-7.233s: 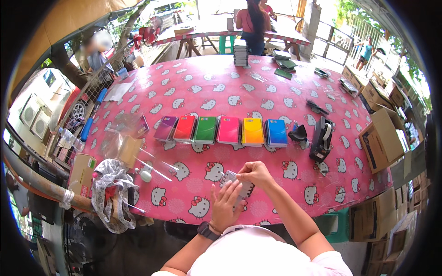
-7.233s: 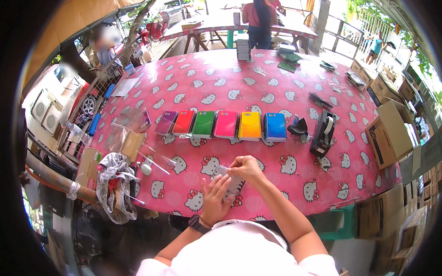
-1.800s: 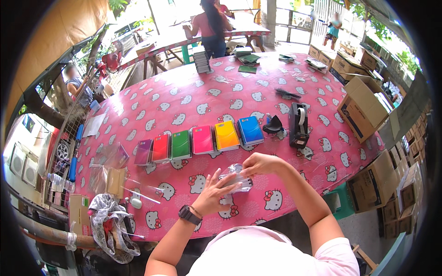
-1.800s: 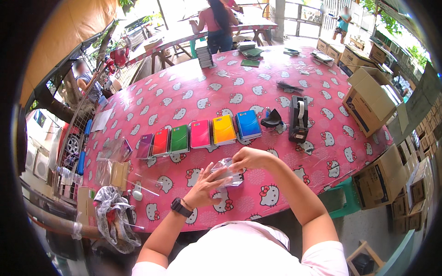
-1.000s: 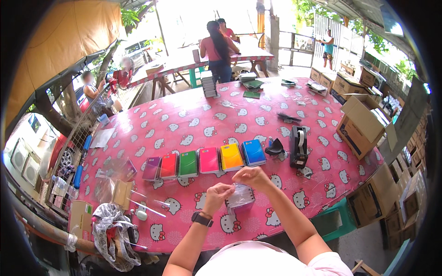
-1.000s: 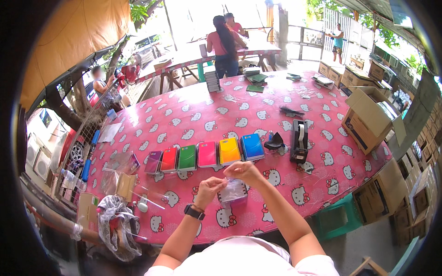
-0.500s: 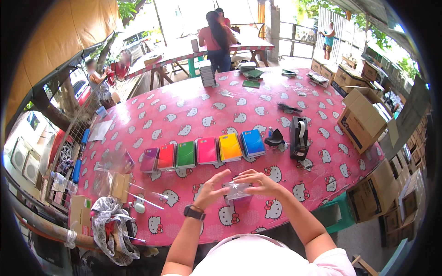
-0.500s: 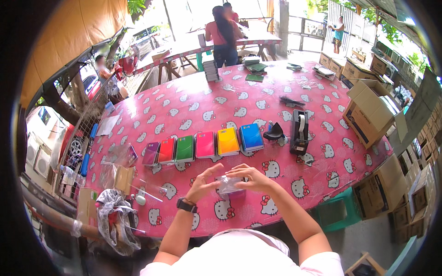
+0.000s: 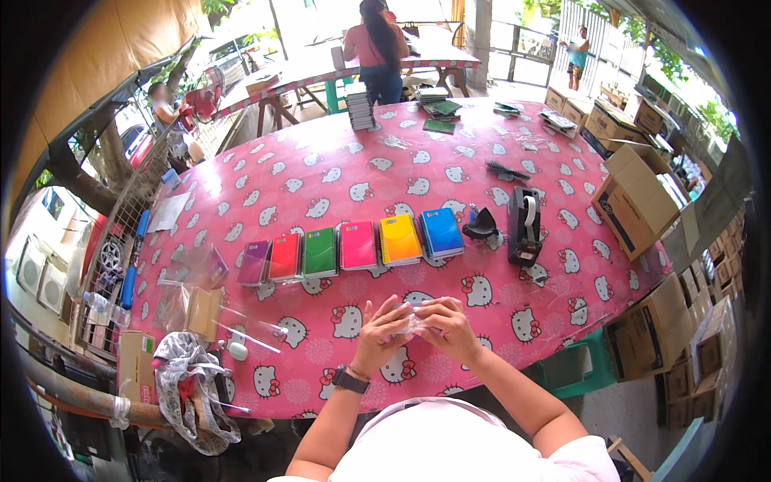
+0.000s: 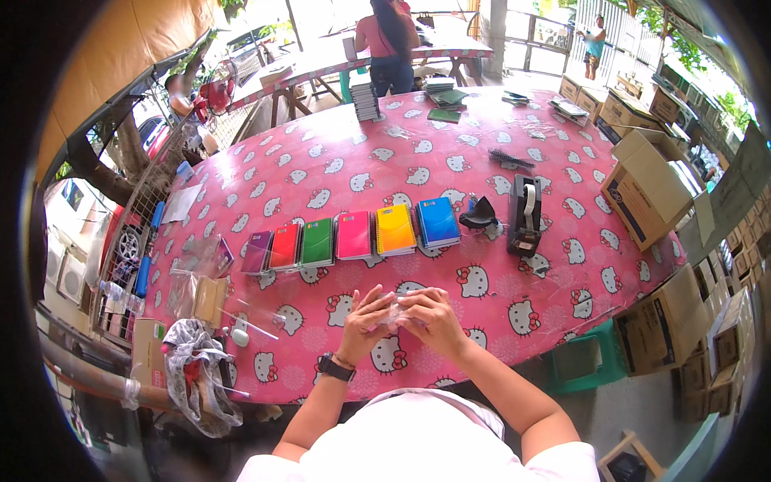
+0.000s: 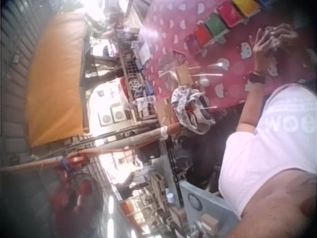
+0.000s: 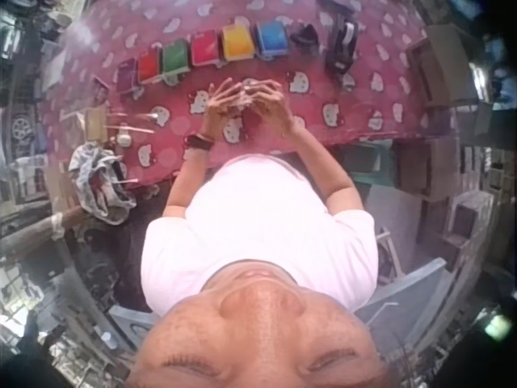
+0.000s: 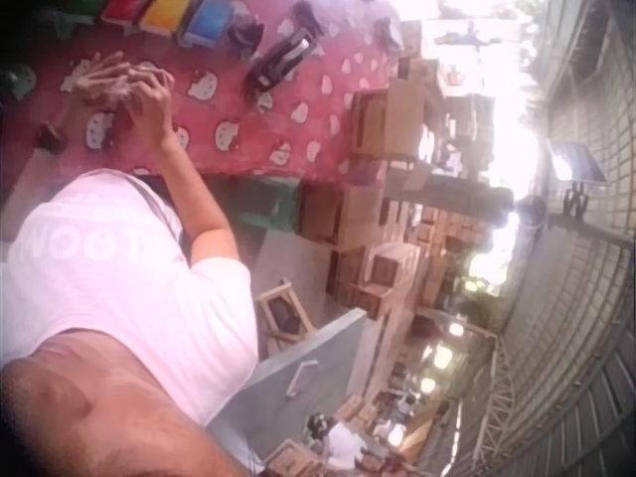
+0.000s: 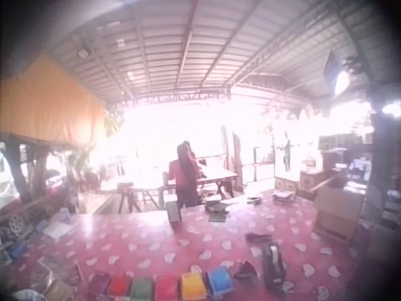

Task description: The person wraps colorful notebooks in clear plastic sleeves at a table. They pick up each notebook, slide it into a sleeve, and place the wrapped item on the table. The person repeats this process for several notebooks of different colors.

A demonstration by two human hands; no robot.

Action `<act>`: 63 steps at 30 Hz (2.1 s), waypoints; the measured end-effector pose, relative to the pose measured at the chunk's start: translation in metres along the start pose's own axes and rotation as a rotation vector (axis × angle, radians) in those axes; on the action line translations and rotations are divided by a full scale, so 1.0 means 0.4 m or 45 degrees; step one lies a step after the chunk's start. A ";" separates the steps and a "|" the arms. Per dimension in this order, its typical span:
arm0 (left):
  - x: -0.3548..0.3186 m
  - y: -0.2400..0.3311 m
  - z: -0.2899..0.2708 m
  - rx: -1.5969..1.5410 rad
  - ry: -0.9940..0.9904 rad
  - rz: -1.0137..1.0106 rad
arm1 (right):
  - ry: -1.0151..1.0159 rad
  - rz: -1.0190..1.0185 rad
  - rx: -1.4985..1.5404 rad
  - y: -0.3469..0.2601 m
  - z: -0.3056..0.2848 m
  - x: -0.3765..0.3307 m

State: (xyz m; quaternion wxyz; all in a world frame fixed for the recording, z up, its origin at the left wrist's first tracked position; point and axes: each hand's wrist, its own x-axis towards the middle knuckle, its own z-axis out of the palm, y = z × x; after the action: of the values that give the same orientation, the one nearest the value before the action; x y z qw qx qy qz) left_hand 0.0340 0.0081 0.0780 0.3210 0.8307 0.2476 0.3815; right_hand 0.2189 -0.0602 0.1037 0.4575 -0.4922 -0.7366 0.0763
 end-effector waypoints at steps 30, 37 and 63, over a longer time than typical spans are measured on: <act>0.012 0.023 0.049 -0.010 0.413 -0.210 | 0.027 0.540 -0.030 -0.018 0.022 0.019; 0.046 0.068 0.018 -0.265 0.412 -0.281 | -0.085 0.790 0.016 -0.031 0.026 0.070; -0.042 0.149 0.051 0.825 -0.112 -0.152 | 0.740 1.569 -0.483 0.535 -0.354 0.020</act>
State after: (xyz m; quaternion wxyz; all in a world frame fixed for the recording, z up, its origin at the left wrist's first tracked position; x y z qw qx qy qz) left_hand 0.0501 -0.0500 0.1025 0.0723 0.8893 0.3901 0.2275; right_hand 0.4644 0.0060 0.0688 0.4156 -0.8912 -0.1724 0.0574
